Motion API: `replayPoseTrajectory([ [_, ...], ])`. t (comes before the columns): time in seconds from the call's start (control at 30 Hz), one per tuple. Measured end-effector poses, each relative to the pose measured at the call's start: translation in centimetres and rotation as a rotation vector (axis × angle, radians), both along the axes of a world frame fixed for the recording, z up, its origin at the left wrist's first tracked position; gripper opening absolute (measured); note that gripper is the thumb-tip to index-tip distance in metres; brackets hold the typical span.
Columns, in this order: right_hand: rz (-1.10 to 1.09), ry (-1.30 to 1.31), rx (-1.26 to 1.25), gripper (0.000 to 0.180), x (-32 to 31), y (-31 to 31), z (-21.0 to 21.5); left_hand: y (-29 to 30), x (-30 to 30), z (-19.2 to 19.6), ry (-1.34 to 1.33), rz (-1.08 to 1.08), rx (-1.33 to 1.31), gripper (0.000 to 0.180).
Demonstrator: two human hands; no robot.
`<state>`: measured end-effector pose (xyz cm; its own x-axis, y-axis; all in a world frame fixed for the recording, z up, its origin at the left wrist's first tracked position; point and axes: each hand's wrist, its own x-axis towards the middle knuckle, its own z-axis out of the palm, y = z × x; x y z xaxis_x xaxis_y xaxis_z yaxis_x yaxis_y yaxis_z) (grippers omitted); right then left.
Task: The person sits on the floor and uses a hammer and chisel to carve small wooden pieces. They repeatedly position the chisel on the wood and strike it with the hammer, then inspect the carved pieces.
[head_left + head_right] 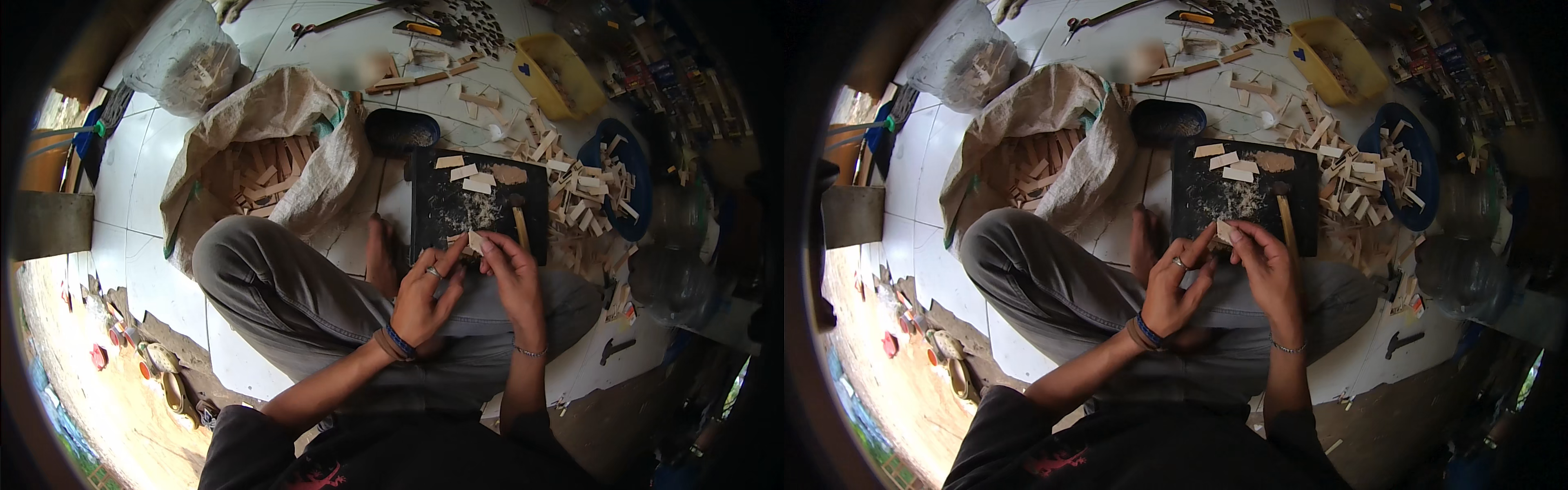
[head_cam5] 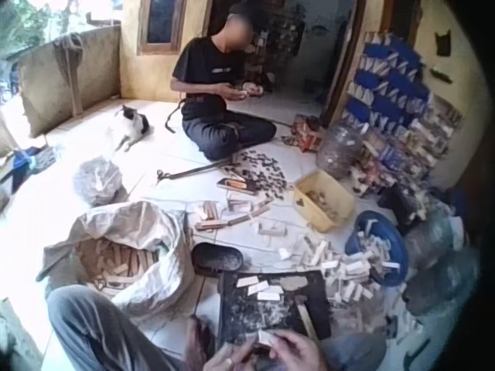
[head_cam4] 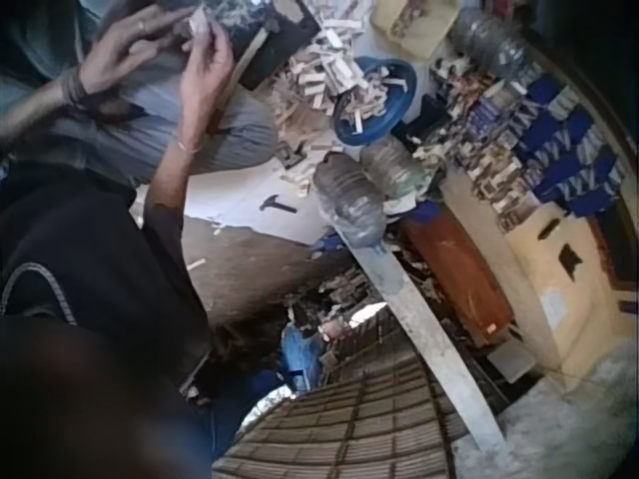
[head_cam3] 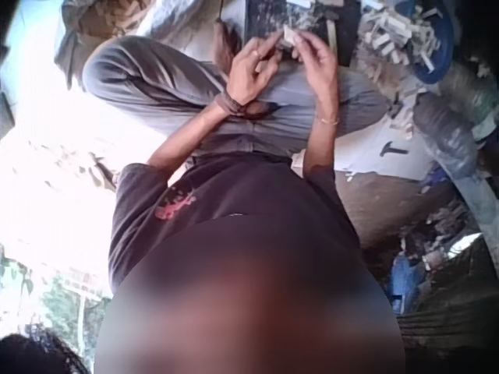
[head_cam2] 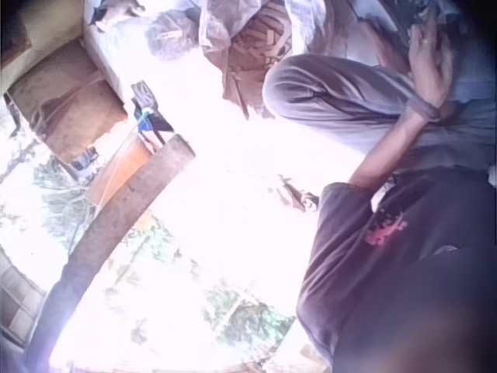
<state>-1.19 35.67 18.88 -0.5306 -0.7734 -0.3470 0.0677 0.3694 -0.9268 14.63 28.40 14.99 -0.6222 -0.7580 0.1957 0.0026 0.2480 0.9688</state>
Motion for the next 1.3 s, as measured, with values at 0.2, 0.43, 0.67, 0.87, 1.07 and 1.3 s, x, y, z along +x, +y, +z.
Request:
replayPoseTrajectory([
  [0.2, -0.003, 0.002, 0.028, 0.027, 0.0, -0.3, 0.5, 0.0, 0.1, 0.3, 0.022, 0.003, 0.072, 0.059],
  [0.43, 0.022, 0.046, 0.048, 0.026, -0.3, -0.5, 0.7, -0.2, 0.1, 0.1, 0.055, 0.008, 0.072, 0.058],
  [0.67, 0.071, 0.089, 0.057, 0.028, -1.1, -0.4, 0.9, -0.3, 0.2, 0.0, 0.048, -0.015, 0.039, 0.060],
  [0.87, 0.121, 0.110, 0.073, 0.028, -1.6, -0.5, 1.2, -0.2, 0.3, 0.0, 0.025, -0.038, 0.029, 0.065],
  [1.07, 0.142, 0.090, 0.072, 0.029, -2.0, -0.6, 1.3, -0.2, 0.3, 0.0, 0.003, -0.025, -0.023, 0.067],
  [1.3, 0.174, 0.108, 0.085, 0.029, -2.4, -0.6, 1.4, -0.3, 0.4, 0.0, 0.012, -0.027, -0.021, 0.068],
])
